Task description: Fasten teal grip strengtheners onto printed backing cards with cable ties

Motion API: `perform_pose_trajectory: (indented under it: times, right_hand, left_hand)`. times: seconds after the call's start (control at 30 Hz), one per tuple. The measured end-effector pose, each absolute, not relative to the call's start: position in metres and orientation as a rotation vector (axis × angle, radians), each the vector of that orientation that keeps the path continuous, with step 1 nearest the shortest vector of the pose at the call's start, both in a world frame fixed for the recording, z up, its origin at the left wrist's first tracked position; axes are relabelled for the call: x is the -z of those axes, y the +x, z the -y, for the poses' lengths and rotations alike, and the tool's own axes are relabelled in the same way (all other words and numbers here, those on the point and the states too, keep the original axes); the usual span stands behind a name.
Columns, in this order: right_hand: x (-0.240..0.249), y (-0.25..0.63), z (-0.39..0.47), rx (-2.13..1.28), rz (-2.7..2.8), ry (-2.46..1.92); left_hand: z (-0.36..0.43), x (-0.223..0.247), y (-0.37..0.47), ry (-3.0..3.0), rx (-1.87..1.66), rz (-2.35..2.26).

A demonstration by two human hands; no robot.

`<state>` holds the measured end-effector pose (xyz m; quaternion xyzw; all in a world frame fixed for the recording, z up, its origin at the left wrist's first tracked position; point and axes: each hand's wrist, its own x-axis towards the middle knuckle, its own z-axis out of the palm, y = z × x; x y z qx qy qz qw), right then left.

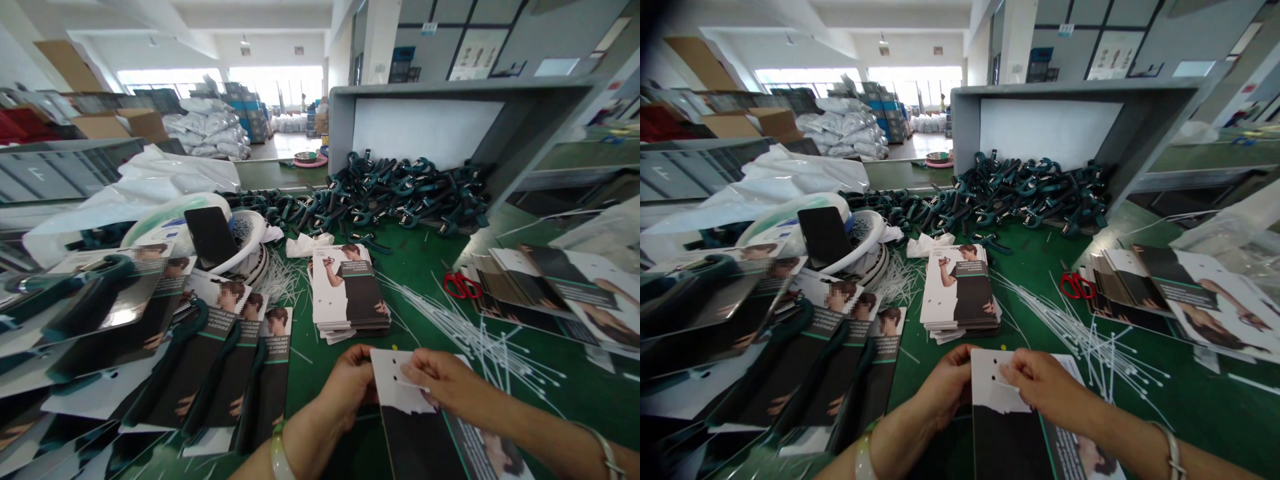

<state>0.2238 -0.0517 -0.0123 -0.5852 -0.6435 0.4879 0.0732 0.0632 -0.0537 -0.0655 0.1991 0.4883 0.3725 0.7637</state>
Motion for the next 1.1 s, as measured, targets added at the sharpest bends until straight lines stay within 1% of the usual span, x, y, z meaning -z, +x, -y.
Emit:
perform_pose_trajectory:
  times: [0.17, 0.27, 0.33, 0.43, 0.57, 0.63, 0.87, 0.93, 1.03, 1.1]
  right_hand:
    - [0.016, 0.23, 0.056, -0.854, 2.368, -1.586]
    - [0.022, 0.233, 0.056, -0.612, 2.428, -1.467]
    - [0.027, 0.234, 0.056, -0.525, 2.388, -1.425]
    - [0.032, 0.235, 0.055, -0.546, 2.278, -1.412]
    - [0.023, 0.232, 0.05, -0.819, 2.162, -1.49]
    - [0.015, 0.231, 0.045, -0.921, 2.161, -1.536]
    - [0.005, 0.226, 0.039, -1.064, 2.232, -1.712]
    - [0.004, 0.226, 0.04, -1.003, 2.281, -1.712]
    - [0.002, 0.228, 0.04, -0.825, 2.359, -1.69]
    - [0.002, 0.23, 0.04, -0.783, 2.369, -1.667]
  left_hand:
    - [0.052, 0.065, 0.063, 0.516, -0.815, -1.036]
    - [0.052, 0.065, 0.063, 0.525, -0.847, -1.018]
    - [0.052, 0.066, 0.063, 0.498, -0.871, -1.002]
    - [0.052, 0.067, 0.063, 0.455, -0.895, -0.987]
    - [0.052, 0.067, 0.064, 0.434, -0.9, -0.974]
    - [0.053, 0.067, 0.065, 0.43, -0.896, -0.975]
    - [0.052, 0.067, 0.066, 0.462, -0.883, -1.052]
    - [0.051, 0.066, 0.066, 0.507, -0.863, -1.074]
    - [0.05, 0.065, 0.065, 0.598, -0.857, -1.075]
    - [0.05, 0.064, 0.064, 0.655, -0.867, -1.063]
